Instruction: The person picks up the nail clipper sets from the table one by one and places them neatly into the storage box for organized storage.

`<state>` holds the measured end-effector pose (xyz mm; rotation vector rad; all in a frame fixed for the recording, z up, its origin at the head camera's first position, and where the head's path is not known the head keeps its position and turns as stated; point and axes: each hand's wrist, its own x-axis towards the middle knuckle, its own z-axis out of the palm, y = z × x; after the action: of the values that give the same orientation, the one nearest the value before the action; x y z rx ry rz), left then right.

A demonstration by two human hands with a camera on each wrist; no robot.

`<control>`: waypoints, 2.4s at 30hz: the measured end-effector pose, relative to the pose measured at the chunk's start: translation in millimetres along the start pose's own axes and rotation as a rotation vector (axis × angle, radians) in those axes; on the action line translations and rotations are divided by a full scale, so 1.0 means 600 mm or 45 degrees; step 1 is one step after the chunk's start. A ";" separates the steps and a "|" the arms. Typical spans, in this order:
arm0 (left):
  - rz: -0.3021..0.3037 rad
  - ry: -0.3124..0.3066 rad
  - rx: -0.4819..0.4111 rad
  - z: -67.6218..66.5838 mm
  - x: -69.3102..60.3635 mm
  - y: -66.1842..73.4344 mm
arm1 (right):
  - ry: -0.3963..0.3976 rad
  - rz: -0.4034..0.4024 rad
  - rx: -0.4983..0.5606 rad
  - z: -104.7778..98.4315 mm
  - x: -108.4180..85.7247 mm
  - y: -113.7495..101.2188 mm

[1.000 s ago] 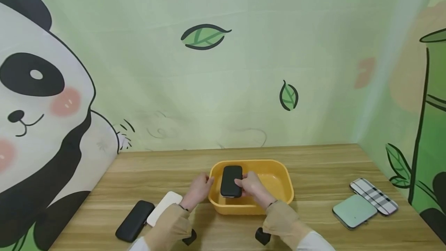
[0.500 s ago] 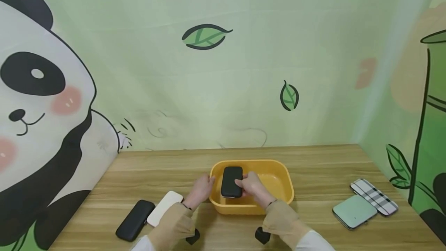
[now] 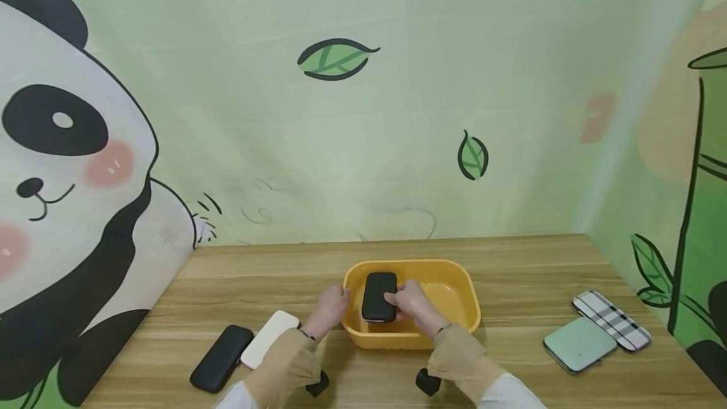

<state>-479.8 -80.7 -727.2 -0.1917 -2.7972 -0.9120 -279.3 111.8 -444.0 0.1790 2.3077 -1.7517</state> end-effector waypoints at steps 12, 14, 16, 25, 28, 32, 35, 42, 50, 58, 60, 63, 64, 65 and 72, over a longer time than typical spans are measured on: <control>0.111 -0.020 -0.100 -0.183 -0.107 0.159 | -0.011 0.013 0.018 0.004 0.012 0.007; 0.076 -0.062 -0.123 -0.186 -0.109 0.160 | -0.008 0.010 0.008 0.005 0.014 0.009; 0.094 -0.041 -0.094 -0.182 -0.108 0.158 | -0.005 0.011 -0.007 0.006 0.016 0.010; 0.091 0.007 -0.034 -0.162 -0.101 0.146 | 0.015 0.045 -0.034 0.011 0.018 0.010; 0.090 0.015 -0.021 -0.161 -0.100 0.145 | 0.010 0.048 -0.031 0.012 0.020 0.012; 0.084 0.015 -0.019 -0.162 -0.102 0.147 | 0.009 0.049 -0.022 0.015 0.022 0.016; 0.108 0.002 -0.043 -0.162 -0.102 0.145 | 0.006 0.047 -0.011 0.016 0.022 0.019; 0.145 0.042 -0.016 -0.156 -0.101 0.141 | 0.004 0.035 -0.047 0.018 0.026 0.022; 0.104 0.101 0.070 -0.026 -0.024 0.032 | 0.019 0.033 -0.082 0.023 0.037 0.026; 0.084 0.062 0.062 0.047 0.020 -0.034 | -0.031 -0.041 -0.073 0.024 0.107 0.089; 0.118 0.073 0.071 0.010 -0.001 0.000 | 0.005 0.006 -0.106 0.027 0.067 0.053; 0.178 0.114 0.116 0.033 0.011 -0.024 | 0.019 0.020 -0.123 0.028 0.035 0.023; 0.220 0.146 0.143 0.045 0.017 -0.034 | 0.016 0.020 -0.122 0.028 0.031 0.020; 0.287 0.174 0.207 0.062 0.026 -0.051 | 0.015 0.022 -0.120 0.029 0.029 0.018; 0.488 0.257 0.405 0.104 0.049 -0.092 | 0.000 0.033 -0.141 0.031 0.032 0.019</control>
<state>-527.3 -86.0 -801.4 -0.5306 -2.5437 -0.3707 -292.8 96.1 -464.3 0.1885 2.3840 -1.6065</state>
